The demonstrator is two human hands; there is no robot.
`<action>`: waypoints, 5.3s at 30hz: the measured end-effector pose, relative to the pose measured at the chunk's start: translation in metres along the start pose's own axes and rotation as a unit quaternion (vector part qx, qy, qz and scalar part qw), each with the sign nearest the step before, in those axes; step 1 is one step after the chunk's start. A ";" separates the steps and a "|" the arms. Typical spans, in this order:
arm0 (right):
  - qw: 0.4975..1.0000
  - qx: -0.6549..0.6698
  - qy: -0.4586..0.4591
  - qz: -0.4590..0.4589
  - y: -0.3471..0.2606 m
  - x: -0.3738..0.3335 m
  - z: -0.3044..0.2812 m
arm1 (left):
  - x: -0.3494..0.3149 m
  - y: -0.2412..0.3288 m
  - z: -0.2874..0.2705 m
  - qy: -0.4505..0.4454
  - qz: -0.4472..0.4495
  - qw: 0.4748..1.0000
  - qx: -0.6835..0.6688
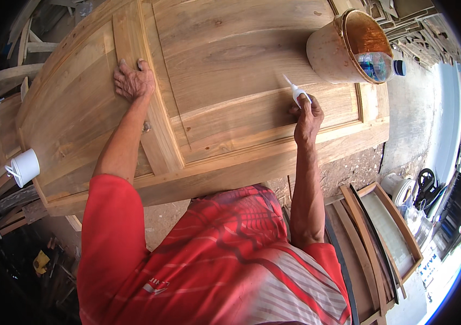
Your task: The person applies adhesive from a bottle to the joints and surfaces of a wooden door and then uses a putty knife to scrape or level the wood surface.
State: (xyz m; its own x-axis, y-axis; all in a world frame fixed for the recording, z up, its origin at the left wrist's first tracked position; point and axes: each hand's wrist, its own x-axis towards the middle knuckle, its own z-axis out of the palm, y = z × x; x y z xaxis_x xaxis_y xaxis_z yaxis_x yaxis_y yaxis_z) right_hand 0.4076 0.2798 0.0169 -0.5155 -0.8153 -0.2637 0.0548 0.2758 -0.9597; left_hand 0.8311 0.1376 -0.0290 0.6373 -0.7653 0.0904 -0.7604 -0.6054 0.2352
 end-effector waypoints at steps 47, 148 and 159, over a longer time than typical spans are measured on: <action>1.000 -0.015 -0.007 0.027 0.002 -0.003 0.007 | -0.002 0.002 -0.007 -0.003 0.001 1.000 -0.004; 0.993 -0.038 -0.089 0.071 -0.006 -0.012 0.031 | -0.004 0.003 -0.013 -0.039 0.009 0.999 -0.029; 0.995 0.003 -0.082 0.059 -0.007 -0.012 0.044 | -0.003 0.000 -0.009 -0.022 0.007 1.000 -0.015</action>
State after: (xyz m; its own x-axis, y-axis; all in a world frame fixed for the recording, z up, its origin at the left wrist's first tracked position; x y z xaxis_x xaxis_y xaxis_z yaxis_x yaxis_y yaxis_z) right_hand 0.4509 0.2655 0.0225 -0.3586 -0.8493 -0.3874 0.1118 0.3729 -0.9211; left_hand 0.8302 0.1422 -0.0211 0.6205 -0.7826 0.0505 -0.7641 -0.5888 0.2634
